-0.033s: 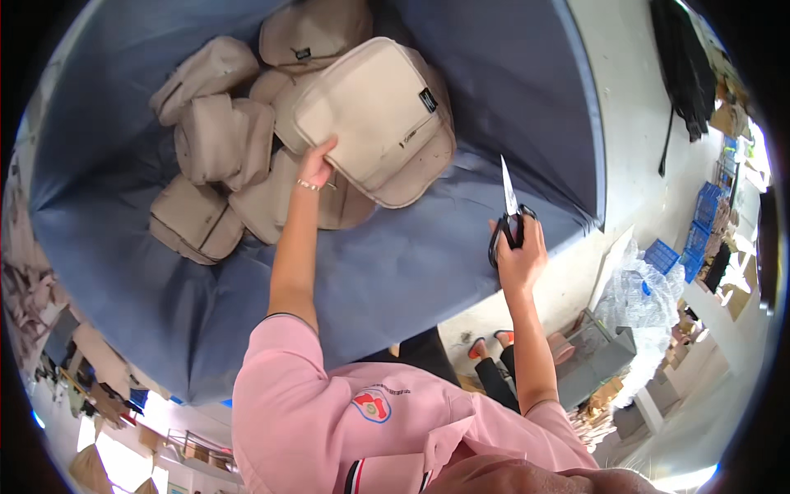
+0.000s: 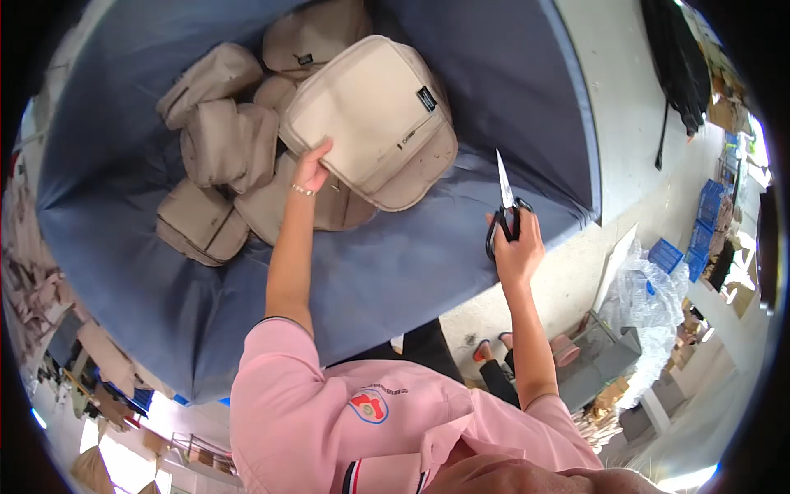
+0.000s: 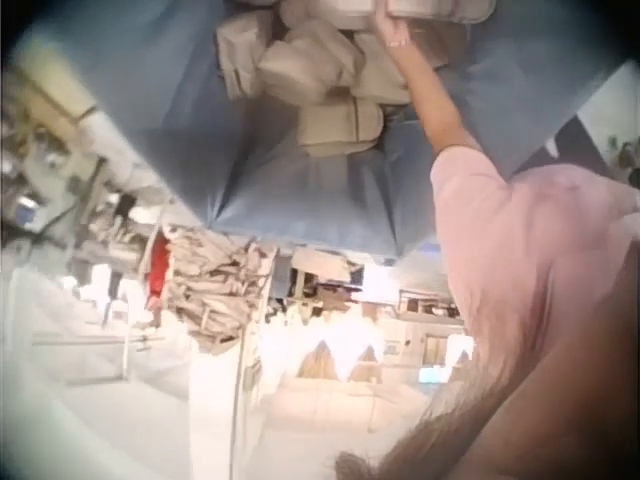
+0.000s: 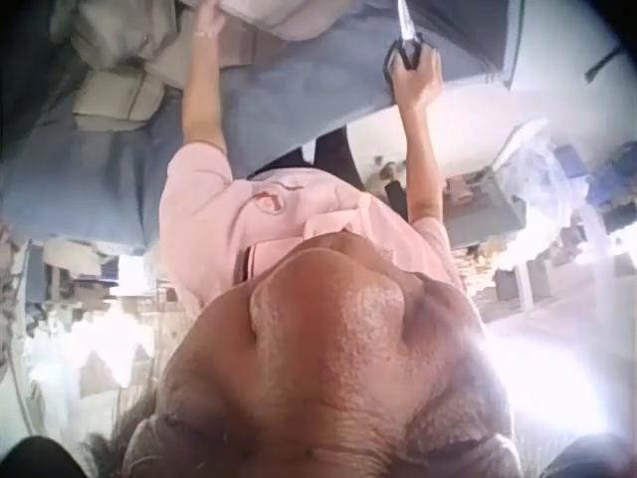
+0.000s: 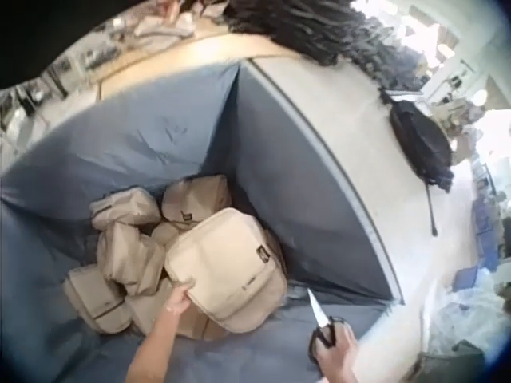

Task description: Trimming loose threads from manufactured beige backpacks using scissors.

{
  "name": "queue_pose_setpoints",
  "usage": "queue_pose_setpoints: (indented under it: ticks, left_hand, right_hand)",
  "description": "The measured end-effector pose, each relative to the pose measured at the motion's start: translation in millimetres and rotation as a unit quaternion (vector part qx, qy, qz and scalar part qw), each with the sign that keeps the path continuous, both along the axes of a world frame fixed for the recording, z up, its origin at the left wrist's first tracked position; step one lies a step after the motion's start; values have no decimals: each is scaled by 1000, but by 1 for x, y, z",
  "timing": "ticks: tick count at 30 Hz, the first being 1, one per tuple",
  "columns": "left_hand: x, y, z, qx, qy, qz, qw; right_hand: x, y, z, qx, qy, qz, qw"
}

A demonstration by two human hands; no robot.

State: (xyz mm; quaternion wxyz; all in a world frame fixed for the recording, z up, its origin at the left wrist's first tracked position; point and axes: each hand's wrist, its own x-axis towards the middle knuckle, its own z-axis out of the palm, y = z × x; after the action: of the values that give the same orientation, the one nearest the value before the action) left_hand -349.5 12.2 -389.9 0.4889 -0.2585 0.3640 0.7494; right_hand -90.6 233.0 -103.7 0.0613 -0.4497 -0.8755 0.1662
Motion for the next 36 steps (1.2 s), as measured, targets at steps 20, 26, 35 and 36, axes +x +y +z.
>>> queue_pose_setpoints:
  ticks: [20, 26, 35, 36]
  left_hand:
    - [165, -48, 425, -10, 243, -86, 966]
    - [198, -17, 313, -34, 172, -208, 962]
    - [208, 2, 326, -29, 216, -232, 948]
    - [206, 2, 325, -31, 215, -231, 948]
  right_hand:
    - [210, 10, 136, -170, 330, -72, 926]
    - [266, 13, 114, -165, 169, -100, 967]
    - [272, 35, 101, -161, 16, -15, 987]
    - [271, 36, 97, -163, 18, -16, 986]
